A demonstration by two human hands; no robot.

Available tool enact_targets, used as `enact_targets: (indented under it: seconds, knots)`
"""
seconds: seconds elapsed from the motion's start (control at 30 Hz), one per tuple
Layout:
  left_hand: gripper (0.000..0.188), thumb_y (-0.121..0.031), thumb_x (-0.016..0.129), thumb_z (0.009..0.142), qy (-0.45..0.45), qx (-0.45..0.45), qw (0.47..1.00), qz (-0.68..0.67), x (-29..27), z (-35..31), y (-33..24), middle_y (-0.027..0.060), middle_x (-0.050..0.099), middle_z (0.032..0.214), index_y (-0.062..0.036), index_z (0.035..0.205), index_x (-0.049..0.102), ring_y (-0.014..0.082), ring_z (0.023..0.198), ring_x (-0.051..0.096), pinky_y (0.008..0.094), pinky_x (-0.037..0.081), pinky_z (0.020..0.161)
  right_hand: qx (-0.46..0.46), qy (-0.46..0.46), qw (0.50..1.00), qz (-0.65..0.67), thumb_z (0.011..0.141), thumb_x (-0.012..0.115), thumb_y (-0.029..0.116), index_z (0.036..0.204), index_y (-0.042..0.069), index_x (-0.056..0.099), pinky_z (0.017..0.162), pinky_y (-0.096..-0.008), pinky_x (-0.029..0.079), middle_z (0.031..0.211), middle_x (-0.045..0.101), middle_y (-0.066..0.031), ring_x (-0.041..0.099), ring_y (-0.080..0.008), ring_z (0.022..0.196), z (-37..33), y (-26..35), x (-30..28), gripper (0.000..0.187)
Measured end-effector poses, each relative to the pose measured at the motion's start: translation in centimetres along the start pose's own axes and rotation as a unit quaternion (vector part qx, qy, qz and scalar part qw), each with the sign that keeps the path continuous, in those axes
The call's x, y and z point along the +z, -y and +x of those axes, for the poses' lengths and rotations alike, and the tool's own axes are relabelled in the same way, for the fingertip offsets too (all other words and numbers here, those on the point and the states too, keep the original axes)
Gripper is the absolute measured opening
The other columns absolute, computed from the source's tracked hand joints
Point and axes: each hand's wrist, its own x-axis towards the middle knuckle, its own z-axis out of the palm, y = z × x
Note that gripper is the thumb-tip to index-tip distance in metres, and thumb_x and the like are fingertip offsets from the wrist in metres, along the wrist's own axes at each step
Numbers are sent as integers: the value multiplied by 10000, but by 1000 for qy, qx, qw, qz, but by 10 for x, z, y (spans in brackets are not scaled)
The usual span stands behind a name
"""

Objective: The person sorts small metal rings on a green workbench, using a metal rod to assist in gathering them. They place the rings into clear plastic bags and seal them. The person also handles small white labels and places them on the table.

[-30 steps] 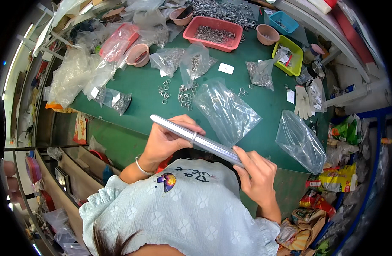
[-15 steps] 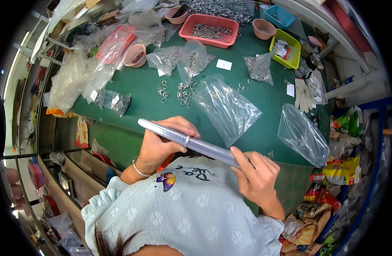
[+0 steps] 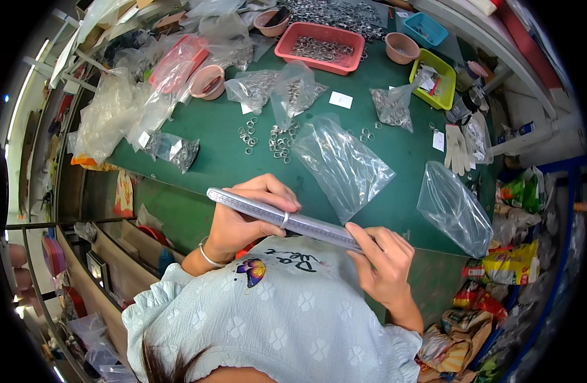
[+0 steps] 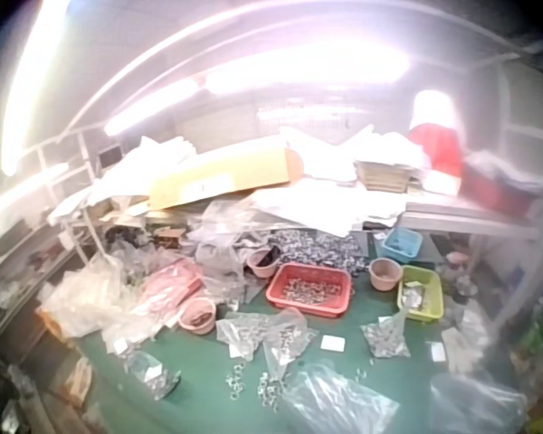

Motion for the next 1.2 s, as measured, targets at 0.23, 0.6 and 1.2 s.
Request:
enact_targets:
  seconds: [0.23,0.6,1.2]
  knots:
    - [338,0,759,638,5,22,999,49,0,0,-2,56,590,883,-19,964,675,134,805,571,240,468,684,63,39,994,75,608,678,19,1024,8,629,537,-312,411,724,562,-108,530,-246,588,2,-3,5,418]
    - [340,12,753,633,12,26,995,99,-2,3,-3,53,587,843,-35,960,673,139,776,571,245,461,668,59,63,994,70,642,690,97,1019,14,618,487,-323,372,621,468,-87,468,-234,522,10,-8,13,392]
    - [282,78,652,737,-93,-80,990,-63,-17,-8,22,44,545,919,30,1014,623,117,849,561,235,472,753,74,65,995,-3,657,698,84,993,47,624,471,-322,360,577,459,-81,469,-232,479,24,-10,38,346]
